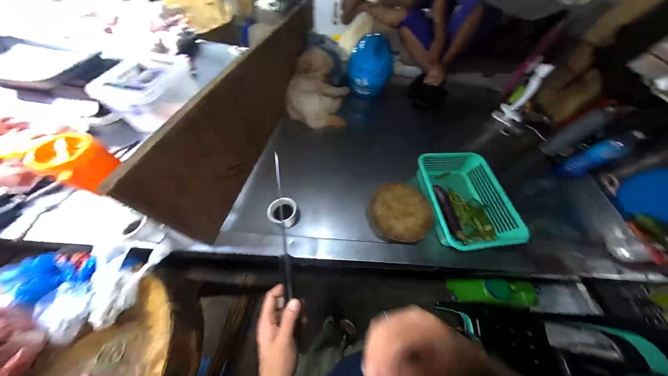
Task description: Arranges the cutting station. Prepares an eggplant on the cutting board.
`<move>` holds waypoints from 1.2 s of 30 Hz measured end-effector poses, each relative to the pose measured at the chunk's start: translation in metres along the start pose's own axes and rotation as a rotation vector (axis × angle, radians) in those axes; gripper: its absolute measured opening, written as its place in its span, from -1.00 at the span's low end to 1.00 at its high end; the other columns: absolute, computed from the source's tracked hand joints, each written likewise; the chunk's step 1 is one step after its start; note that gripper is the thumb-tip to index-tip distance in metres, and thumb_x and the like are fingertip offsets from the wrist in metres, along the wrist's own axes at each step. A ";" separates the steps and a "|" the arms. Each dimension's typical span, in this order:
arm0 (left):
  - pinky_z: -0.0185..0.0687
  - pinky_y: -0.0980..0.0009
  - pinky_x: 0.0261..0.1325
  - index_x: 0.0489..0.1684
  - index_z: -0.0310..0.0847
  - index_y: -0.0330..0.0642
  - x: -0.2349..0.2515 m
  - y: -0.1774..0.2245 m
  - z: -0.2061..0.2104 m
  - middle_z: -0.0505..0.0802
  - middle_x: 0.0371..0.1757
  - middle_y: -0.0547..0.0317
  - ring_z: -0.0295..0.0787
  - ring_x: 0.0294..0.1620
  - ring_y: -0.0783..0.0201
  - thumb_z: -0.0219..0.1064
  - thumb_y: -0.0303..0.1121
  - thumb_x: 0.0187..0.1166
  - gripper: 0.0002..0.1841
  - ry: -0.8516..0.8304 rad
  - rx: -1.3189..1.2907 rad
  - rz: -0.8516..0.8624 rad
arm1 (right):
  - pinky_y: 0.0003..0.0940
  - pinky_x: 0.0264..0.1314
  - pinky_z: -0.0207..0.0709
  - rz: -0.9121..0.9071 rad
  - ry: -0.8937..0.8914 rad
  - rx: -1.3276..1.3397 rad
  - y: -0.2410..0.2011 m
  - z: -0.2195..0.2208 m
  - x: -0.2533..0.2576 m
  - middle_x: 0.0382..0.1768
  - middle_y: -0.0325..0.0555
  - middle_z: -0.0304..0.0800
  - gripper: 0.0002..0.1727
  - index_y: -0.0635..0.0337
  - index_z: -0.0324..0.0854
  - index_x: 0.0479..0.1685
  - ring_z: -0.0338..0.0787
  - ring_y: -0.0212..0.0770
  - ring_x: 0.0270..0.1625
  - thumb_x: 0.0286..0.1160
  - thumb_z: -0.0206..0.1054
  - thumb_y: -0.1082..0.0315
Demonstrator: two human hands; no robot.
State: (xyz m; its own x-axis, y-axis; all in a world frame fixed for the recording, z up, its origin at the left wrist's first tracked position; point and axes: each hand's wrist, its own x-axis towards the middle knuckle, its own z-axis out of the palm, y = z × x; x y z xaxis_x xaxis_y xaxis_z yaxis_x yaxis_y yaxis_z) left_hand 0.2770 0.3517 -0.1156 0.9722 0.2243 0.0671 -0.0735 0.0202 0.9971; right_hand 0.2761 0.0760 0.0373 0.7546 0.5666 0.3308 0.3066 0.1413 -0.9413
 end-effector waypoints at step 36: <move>0.42 -0.19 0.58 0.36 0.69 -0.10 0.039 -0.117 0.468 0.63 0.53 -0.20 0.48 0.60 -0.22 0.39 -0.29 0.47 -0.56 -0.218 0.822 0.414 | 0.35 0.48 0.46 1.075 0.810 -0.895 0.095 -0.433 -0.249 0.40 0.41 0.62 -0.38 0.35 0.44 0.54 0.64 0.33 0.46 0.61 0.41 0.16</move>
State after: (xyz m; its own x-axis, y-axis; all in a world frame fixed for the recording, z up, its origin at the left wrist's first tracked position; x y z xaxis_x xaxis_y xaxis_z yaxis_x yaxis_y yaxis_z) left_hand 0.4272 -0.0982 -0.2133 0.9302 -0.1291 0.3437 -0.3232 -0.7320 0.5997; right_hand 0.3687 -0.4028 -0.1052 0.8358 -0.5104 -0.2022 -0.5354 -0.6762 -0.5061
